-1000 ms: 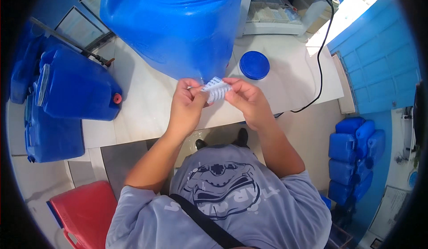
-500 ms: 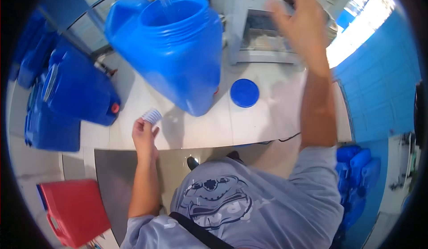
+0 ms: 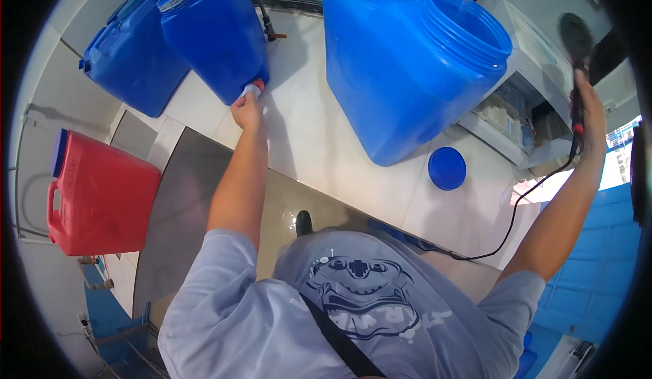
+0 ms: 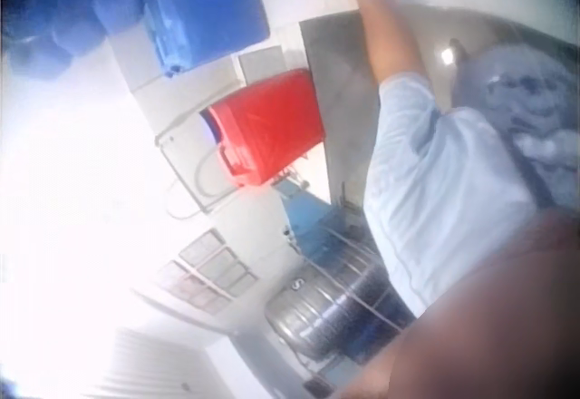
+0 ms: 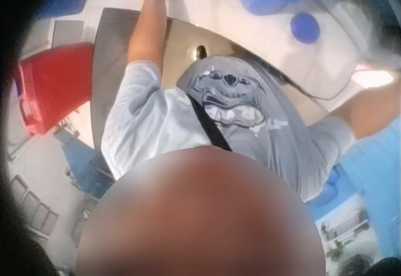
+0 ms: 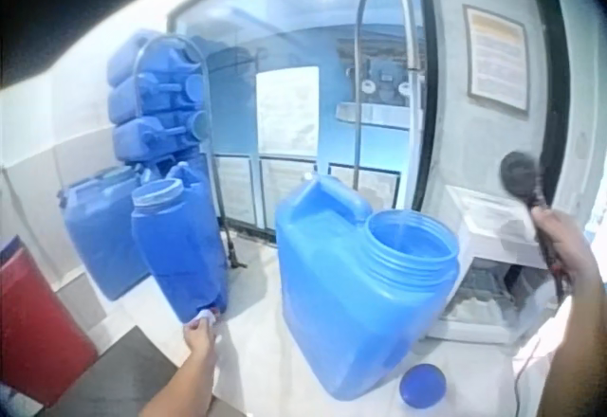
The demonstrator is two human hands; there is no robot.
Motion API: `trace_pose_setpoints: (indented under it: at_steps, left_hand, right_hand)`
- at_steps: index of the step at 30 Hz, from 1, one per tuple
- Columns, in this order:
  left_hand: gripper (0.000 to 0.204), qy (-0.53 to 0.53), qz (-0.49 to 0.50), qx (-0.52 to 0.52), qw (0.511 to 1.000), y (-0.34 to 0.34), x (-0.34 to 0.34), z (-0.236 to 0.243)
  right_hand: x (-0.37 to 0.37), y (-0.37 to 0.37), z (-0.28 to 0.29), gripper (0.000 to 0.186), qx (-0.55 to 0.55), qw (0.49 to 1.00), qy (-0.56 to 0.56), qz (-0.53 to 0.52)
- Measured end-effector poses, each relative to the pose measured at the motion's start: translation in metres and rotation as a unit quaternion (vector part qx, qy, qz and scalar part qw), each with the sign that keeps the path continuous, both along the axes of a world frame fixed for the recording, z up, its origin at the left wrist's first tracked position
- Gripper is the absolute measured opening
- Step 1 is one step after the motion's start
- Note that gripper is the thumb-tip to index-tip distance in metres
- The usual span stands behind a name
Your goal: The person sweeps the floor with a squeegee, then moves to a counter to handle blue plastic jerrycans. They remove lids, apply labels to the necks, and use a red heat gun to shrink-wrap the labels before replacing the lids. The person also moves a red jerrycan aside during the process.
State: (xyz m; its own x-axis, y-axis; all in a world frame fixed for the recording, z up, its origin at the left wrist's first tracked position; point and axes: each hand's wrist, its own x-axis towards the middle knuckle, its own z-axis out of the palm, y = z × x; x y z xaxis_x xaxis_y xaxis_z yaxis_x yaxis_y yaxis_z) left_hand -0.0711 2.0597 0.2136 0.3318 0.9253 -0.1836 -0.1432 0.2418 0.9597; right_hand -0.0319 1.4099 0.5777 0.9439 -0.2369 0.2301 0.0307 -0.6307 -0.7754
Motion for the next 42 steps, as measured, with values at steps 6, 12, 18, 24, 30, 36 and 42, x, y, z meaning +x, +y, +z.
trace_pose_setpoints:
  at_steps: [6, 12, 18, 24, 30, 36, 42]
  left_hand:
    - [0.028, 0.012, -0.068, -0.042, 0.997, 0.022, 0.013, -0.006]
    - [0.028, 0.218, 0.025, 0.262, 0.940, -0.005, 0.019, -0.008]
    - [0.049, 0.049, 0.023, 0.309, 0.950, -0.030, 0.027, -0.020]
    - [0.065, 0.154, -0.033, 0.413, 0.897, -0.004, 0.012, -0.026]
    - [0.058, 0.135, -0.066, 0.381, 0.912, -0.001, 0.010, -0.037]
    - [0.054, 0.140, -0.103, 0.361, 0.916, -0.003, 0.006, -0.028]
    - [0.055, 0.155, -0.125, 0.346, 0.917, -0.006, 0.002, -0.017]
  right_hand:
    - [-0.113, 0.040, -0.013, 0.077, 0.413, 0.814, -0.132, 0.387]
    - [-0.183, 0.141, -0.037, 0.093, 0.435, 0.670, -0.084, 0.596]
    - [-0.197, 0.230, -0.069, 0.050, 0.177, 0.805, 0.007, 0.566]
    - [-0.168, 0.339, -0.143, 0.013, 0.208, 0.894, 0.140, 0.371]
    - [-0.128, 0.398, -0.202, 0.013, 0.264, 0.845, 0.256, 0.389]
    - [-0.105, 0.424, -0.222, 0.021, 0.296, 0.853, 0.298, 0.310]
    - [-0.104, 0.435, -0.236, 0.025, 0.327, 0.837, 0.301, 0.320]
